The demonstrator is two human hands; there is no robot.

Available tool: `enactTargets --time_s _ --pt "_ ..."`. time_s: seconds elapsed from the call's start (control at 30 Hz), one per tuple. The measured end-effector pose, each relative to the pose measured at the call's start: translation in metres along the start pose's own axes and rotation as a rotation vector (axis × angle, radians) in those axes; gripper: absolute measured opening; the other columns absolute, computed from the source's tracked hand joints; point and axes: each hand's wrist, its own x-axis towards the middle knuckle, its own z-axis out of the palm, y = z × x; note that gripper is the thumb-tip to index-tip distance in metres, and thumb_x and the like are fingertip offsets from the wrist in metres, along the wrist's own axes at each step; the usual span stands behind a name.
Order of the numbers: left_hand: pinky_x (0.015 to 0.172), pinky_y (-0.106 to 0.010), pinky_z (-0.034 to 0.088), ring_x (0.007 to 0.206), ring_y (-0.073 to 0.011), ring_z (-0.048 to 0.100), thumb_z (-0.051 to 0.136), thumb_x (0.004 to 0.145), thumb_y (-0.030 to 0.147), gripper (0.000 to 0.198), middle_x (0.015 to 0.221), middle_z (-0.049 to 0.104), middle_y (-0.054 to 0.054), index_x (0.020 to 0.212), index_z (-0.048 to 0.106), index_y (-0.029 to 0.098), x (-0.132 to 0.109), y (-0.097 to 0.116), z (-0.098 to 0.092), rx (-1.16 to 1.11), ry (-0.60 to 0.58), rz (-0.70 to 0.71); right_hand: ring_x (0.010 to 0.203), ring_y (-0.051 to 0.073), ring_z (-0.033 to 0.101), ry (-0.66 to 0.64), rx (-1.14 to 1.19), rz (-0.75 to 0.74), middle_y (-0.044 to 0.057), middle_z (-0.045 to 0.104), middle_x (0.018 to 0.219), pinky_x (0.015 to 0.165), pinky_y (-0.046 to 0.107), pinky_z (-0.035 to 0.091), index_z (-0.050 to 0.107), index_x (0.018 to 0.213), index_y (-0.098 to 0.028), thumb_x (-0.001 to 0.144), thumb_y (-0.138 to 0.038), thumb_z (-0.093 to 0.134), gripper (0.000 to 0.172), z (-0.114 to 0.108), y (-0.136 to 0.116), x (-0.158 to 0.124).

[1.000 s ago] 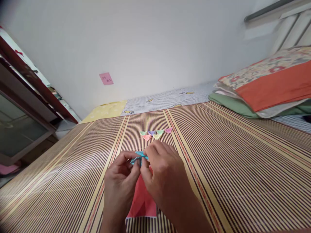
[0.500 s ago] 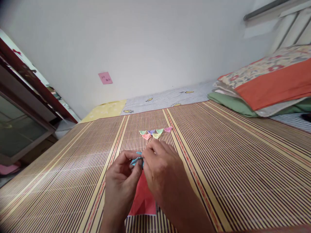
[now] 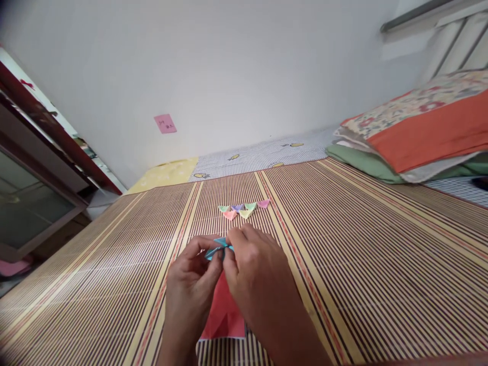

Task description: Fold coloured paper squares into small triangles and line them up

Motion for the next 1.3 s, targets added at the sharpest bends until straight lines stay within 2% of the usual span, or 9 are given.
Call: enactTargets --time_s 0.23,0.33,0.43,0.63,0.8,0.97,1.1,1.2,1.3 --pt "0.069 -0.027 0.050 0.080 -0.0142 0.062 0.060 0.092 0.007 0.017 0.088 0.065 0.000 0.087 0.066 0.022 0.001 0.007 0.000 0.226 0.020 0.254 0.063 0.021 0.063 0.172 0.008 -0.018 0.005 0.065 0.071 0.060 0.033 0.044 0.060 0.079 -0.017 0.085 -0.006 0.049 0.016 0.001 0.000 0.004" --pt "0.069 -0.028 0.049 0.078 -0.0145 0.061 0.059 0.095 0.010 0.017 0.085 0.063 0.000 0.086 0.065 0.022 -0.001 0.009 0.002 0.218 0.044 0.208 0.066 0.022 0.067 0.219 0.054 0.045 0.006 0.071 0.078 0.059 0.032 0.045 0.062 0.093 -0.016 0.085 -0.010 0.052 0.014 0.002 0.000 0.005" --pt "0.070 -0.029 0.050 0.078 -0.0157 0.061 0.059 0.096 0.014 0.014 0.086 0.062 0.000 0.087 0.065 0.023 -0.004 0.009 0.006 0.133 0.075 0.154 0.061 0.019 0.065 0.177 0.144 0.086 0.003 0.070 0.073 0.056 0.030 0.044 0.063 0.087 -0.018 0.084 -0.009 0.055 0.013 0.004 0.001 0.005" --pt "0.066 -0.028 0.048 0.070 -0.0140 0.059 0.061 0.094 0.014 0.014 0.079 0.062 0.002 0.084 0.064 0.024 -0.008 0.008 0.009 0.127 0.120 0.086 0.074 0.022 0.064 0.193 0.027 -0.156 0.007 0.067 0.076 0.069 0.035 0.049 0.063 0.082 -0.016 0.092 -0.005 0.049 0.020 0.002 0.003 0.006" --pt "0.066 -0.028 0.051 0.071 -0.0156 0.063 0.061 0.095 0.019 0.010 0.079 0.067 0.002 0.090 0.068 0.024 -0.009 0.008 0.009 0.061 0.182 0.024 0.073 0.020 0.064 0.148 0.201 -0.025 0.006 0.068 0.082 0.066 0.033 0.049 0.066 0.095 -0.014 0.087 -0.007 0.056 0.015 0.003 -0.003 0.005" --pt "0.065 -0.028 0.050 0.071 -0.0154 0.062 0.061 0.094 0.014 0.014 0.081 0.064 0.000 0.086 0.066 0.024 -0.006 0.010 0.010 0.159 0.148 0.151 0.066 0.019 0.058 0.190 0.205 -0.017 0.005 0.063 0.075 0.063 0.033 0.046 0.066 0.083 -0.014 0.087 -0.006 0.052 0.017 0.007 -0.001 0.007" --pt "0.062 -0.028 0.047 0.071 -0.0153 0.059 0.060 0.091 0.007 0.020 0.079 0.063 0.000 0.080 0.065 0.024 -0.006 0.015 0.012 0.225 0.144 0.269 0.073 0.022 0.060 0.171 0.130 -0.091 0.007 0.062 0.076 0.068 0.036 0.047 0.066 0.083 -0.013 0.092 -0.005 0.048 0.021 0.004 0.004 0.008" --pt "0.068 -0.030 0.049 0.075 -0.0164 0.061 0.060 0.090 0.008 0.017 0.084 0.066 -0.001 0.087 0.066 0.024 -0.007 0.018 0.010 0.222 0.066 0.220 0.075 0.022 0.060 0.113 0.101 -0.136 0.008 0.062 0.077 0.070 0.036 0.047 0.064 0.083 -0.013 0.095 -0.006 0.045 0.023 -0.001 0.010 0.008" --pt "0.073 -0.032 0.052 0.080 -0.0176 0.064 0.062 0.093 0.020 0.004 0.091 0.068 -0.003 0.092 0.064 0.023 -0.007 0.016 0.002 0.114 -0.014 0.063 0.074 0.021 0.058 0.049 0.100 -0.172 0.007 0.062 0.078 0.068 0.035 0.046 0.064 0.084 -0.014 0.097 -0.008 0.045 0.023 -0.006 0.016 0.009"
